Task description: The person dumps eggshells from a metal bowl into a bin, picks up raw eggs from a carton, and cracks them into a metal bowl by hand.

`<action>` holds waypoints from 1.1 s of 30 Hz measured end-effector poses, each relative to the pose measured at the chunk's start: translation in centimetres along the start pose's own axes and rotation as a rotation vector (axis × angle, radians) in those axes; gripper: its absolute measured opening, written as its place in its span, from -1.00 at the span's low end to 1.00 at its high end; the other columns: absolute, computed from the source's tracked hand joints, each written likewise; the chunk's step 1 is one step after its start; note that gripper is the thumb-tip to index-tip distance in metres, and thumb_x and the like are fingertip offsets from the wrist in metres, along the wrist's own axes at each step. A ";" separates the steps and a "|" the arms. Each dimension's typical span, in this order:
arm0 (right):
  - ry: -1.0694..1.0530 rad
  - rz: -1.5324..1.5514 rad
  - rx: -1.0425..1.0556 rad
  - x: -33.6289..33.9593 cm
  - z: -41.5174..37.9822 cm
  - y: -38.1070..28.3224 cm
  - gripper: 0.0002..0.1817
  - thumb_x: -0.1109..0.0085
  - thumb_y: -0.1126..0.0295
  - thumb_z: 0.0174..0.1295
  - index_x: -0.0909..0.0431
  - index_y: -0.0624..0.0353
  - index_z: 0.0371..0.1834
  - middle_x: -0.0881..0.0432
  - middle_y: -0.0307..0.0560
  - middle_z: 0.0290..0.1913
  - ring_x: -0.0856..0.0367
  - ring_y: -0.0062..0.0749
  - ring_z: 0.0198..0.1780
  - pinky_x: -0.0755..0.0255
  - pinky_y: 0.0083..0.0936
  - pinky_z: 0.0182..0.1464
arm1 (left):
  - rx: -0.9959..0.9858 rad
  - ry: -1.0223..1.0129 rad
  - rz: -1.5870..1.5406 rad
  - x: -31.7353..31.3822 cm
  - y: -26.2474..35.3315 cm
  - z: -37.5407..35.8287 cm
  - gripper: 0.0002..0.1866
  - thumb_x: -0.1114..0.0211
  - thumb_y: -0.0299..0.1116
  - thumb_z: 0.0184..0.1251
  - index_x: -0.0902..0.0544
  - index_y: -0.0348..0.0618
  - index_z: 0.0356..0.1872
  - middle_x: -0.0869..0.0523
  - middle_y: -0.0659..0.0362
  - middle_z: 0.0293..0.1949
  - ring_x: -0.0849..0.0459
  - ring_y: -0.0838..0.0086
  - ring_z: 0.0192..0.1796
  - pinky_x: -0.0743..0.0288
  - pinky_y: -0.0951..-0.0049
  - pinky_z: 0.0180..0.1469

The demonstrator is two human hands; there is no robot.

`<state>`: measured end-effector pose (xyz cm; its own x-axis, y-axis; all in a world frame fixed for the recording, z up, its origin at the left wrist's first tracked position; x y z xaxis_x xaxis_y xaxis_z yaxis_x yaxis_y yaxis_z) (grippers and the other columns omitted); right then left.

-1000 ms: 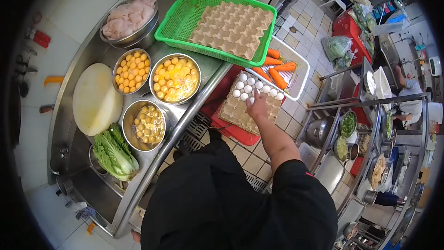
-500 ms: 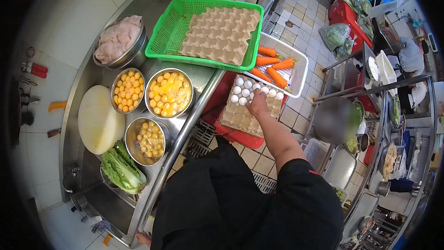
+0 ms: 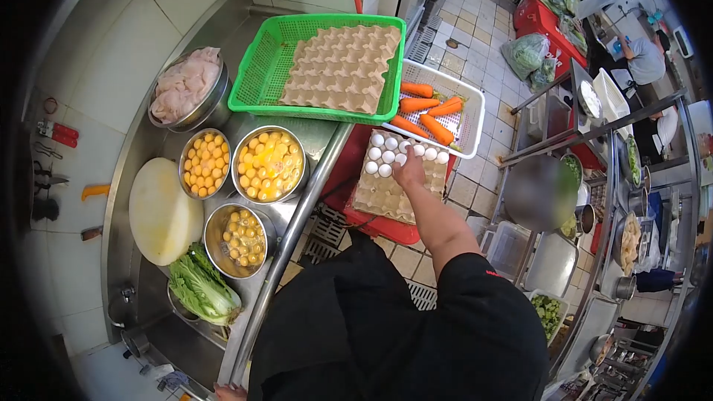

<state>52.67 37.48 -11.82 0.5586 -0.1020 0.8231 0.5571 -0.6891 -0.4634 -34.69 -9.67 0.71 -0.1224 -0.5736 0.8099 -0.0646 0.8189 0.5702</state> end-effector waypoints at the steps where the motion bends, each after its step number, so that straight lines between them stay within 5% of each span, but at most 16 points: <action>1: -0.005 -0.025 0.023 0.2 -0.3 -0.6 -0.37 -0.19 0.15 0.18 -0.27 -0.06 0.35 -0.36 0.25 0.19 -0.46 0.13 0.20 -0.43 -0.09 0.17 | -0.002 -0.003 -0.038 0.3 0.4 0.7 -0.56 -0.06 -0.14 0.45 -0.47 -0.26 0.16 -0.59 -0.04 0.07 -0.56 0.12 0.02 -0.50 0.22 0.09; 6: 0.032 -0.071 -0.006 -1.1 -0.2 -0.6 -0.44 -0.17 0.17 0.23 -0.32 -0.01 0.29 -0.38 0.32 0.15 -0.47 0.19 0.17 -0.45 -0.09 0.15 | -0.024 -0.041 -0.236 0.2 3.6 3.5 -0.50 -0.09 -0.12 0.42 -0.41 -0.28 0.21 -0.53 -0.05 0.14 -0.50 0.11 0.12 -0.43 0.19 0.16; 12: 0.249 0.130 0.108 -1.5 1.3 3.0 -0.60 -0.13 0.25 0.28 -0.38 0.02 0.17 -0.52 0.12 0.00 -0.57 0.05 -0.02 -0.49 -0.16 -0.02 | -0.023 -0.081 -0.487 -0.1 7.1 4.3 -0.42 -0.12 -0.10 0.38 -0.35 -0.29 0.28 -0.45 -0.07 0.24 -0.42 0.10 0.24 -0.34 0.15 0.24; 14: 0.207 0.745 -0.074 -2.3 1.4 5.8 -0.69 -0.11 0.28 0.32 -0.42 0.03 0.09 -0.58 -0.07 -0.17 -0.60 -0.21 -0.21 -0.49 -0.25 -0.16 | -0.012 -0.087 -0.564 0.2 6.9 4.6 -0.39 -0.14 -0.09 0.37 -0.33 -0.30 0.30 -0.42 -0.07 0.27 -0.39 0.10 0.28 -0.31 0.14 0.27; 15: 0.061 0.982 -0.212 -0.5 -1.2 4.2 -0.72 -0.07 0.15 0.36 -0.46 0.01 0.02 -0.59 -0.18 -0.26 -0.54 -0.43 -0.37 -0.43 -0.35 -0.29 | -0.008 -0.090 -0.604 0.1 6.8 4.8 -0.38 -0.14 -0.09 0.37 -0.32 -0.30 0.32 -0.41 -0.07 0.29 -0.38 0.09 0.30 -0.29 0.13 0.28; 16: 0.057 0.980 -0.211 0.9 -2.1 4.1 -0.72 -0.07 0.15 0.36 -0.46 0.01 0.02 -0.59 -0.18 -0.26 -0.54 -0.43 -0.37 -0.43 -0.35 -0.29 | -0.004 -0.095 -0.643 0.1 6.8 5.0 -0.36 -0.15 -0.08 0.36 -0.30 -0.30 0.33 -0.40 -0.07 0.30 -0.37 0.09 0.32 -0.28 0.13 0.29; 18: -0.538 1.443 -0.236 -0.4 -4.3 1.8 -0.68 0.01 0.02 0.38 -0.48 -0.02 -0.04 -0.61 -0.21 -0.30 -0.51 -0.52 -0.43 -0.36 -0.47 -0.39 | 0.006 -0.103 -0.720 0.1 6.6 5.1 -0.33 -0.16 -0.08 0.35 -0.28 -0.31 0.35 -0.37 -0.08 0.33 -0.34 0.09 0.36 -0.25 0.11 0.32; 24: -0.997 1.251 -0.100 -1.6 -12.4 -7.6 -0.68 0.05 0.00 0.44 -0.47 -0.03 -0.02 -0.64 -0.26 -0.33 -0.53 -0.59 -0.46 -0.34 -0.67 -0.57 | -0.102 -0.083 -0.899 -0.1 16.8 -0.9 -0.47 -0.14 -0.23 0.41 -0.30 -0.24 0.32 -0.41 -0.03 0.32 -0.34 0.14 0.40 -0.29 0.16 0.35; 25: -0.905 1.170 -0.060 -1.5 -14.3 -10.2 -0.68 -0.01 0.07 0.42 -0.44 -0.03 0.08 -0.64 -0.23 -0.23 -0.54 -0.61 -0.42 -0.34 -0.70 -0.58 | -0.130 -0.107 -0.890 -0.6 19.4 -2.5 -0.50 -0.12 -0.28 0.43 -0.32 -0.21 0.32 -0.42 -0.03 0.31 -0.35 0.15 0.38 -0.30 0.16 0.36; 26: -1.054 1.054 0.076 -2.5 -15.9 -12.4 -0.69 -0.09 0.16 0.39 -0.45 -0.01 0.11 -0.61 -0.22 -0.15 -0.56 -0.63 -0.36 -0.39 -0.68 -0.56 | -0.160 -0.132 -0.882 -1.5 21.8 -3.9 -0.54 -0.09 -0.32 0.45 -0.33 -0.19 0.32 -0.44 -0.04 0.29 -0.37 0.16 0.37 -0.31 0.16 0.36; 27: -1.024 0.914 0.216 -4.0 -17.1 -14.0 -0.69 -0.18 0.25 0.33 -0.46 0.03 0.09 -0.58 -0.24 -0.13 -0.58 -0.59 -0.24 -0.50 -0.61 -0.38 | -0.214 -0.183 -0.905 -2.6 23.9 -5.0 -0.54 -0.10 -0.31 0.45 -0.34 -0.18 0.32 -0.45 -0.04 0.28 -0.39 0.17 0.35 -0.32 0.17 0.35; 28: -0.845 0.838 0.464 -3.9 -18.8 -16.7 -0.65 -0.26 0.31 0.26 -0.47 0.06 0.08 -0.56 -0.23 -0.14 -0.56 -0.55 -0.12 -0.52 -0.53 -0.13 | -0.270 -0.238 -0.926 -3.6 26.0 -6.0 -0.54 -0.11 -0.29 0.46 -0.35 -0.16 0.31 -0.47 -0.05 0.26 -0.41 0.18 0.33 -0.33 0.17 0.34; 30: -0.513 0.618 0.948 -3.0 -22.2 -20.5 -0.62 -0.25 0.34 0.22 -0.45 0.07 0.10 -0.58 -0.05 -0.03 -0.62 -0.24 -0.03 -0.50 -0.34 0.03 | -0.381 -0.375 -0.927 -6.4 29.5 -7.8 -0.51 -0.13 -0.28 0.45 -0.33 -0.20 0.33 -0.45 -0.05 0.28 -0.42 0.22 0.33 -0.33 0.20 0.33; 33: -0.361 0.396 1.041 -4.6 -24.3 -21.9 -0.62 -0.20 0.32 0.24 -0.43 0.05 0.12 -0.56 0.04 0.03 -0.59 -0.01 0.02 -0.49 -0.22 0.03 | -0.511 -0.488 -0.879 -10.1 35.1 -14.4 -0.51 -0.19 -0.31 0.41 -0.35 -0.16 0.31 -0.49 -0.02 0.25 -0.47 0.29 0.26 -0.35 0.25 0.27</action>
<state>22.97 35.60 2.49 0.8549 0.1475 0.4974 0.4456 0.2824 -0.8495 -21.45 24.65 14.53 -0.6155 -0.7878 0.0228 0.0798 -0.0335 0.9962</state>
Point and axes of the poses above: each hand's wrist, its own z-axis towards the middle knuckle, its own x-axis out of the back of the hand, y = z × x, the point moved 8 cm from there along z, towards the middle knuckle
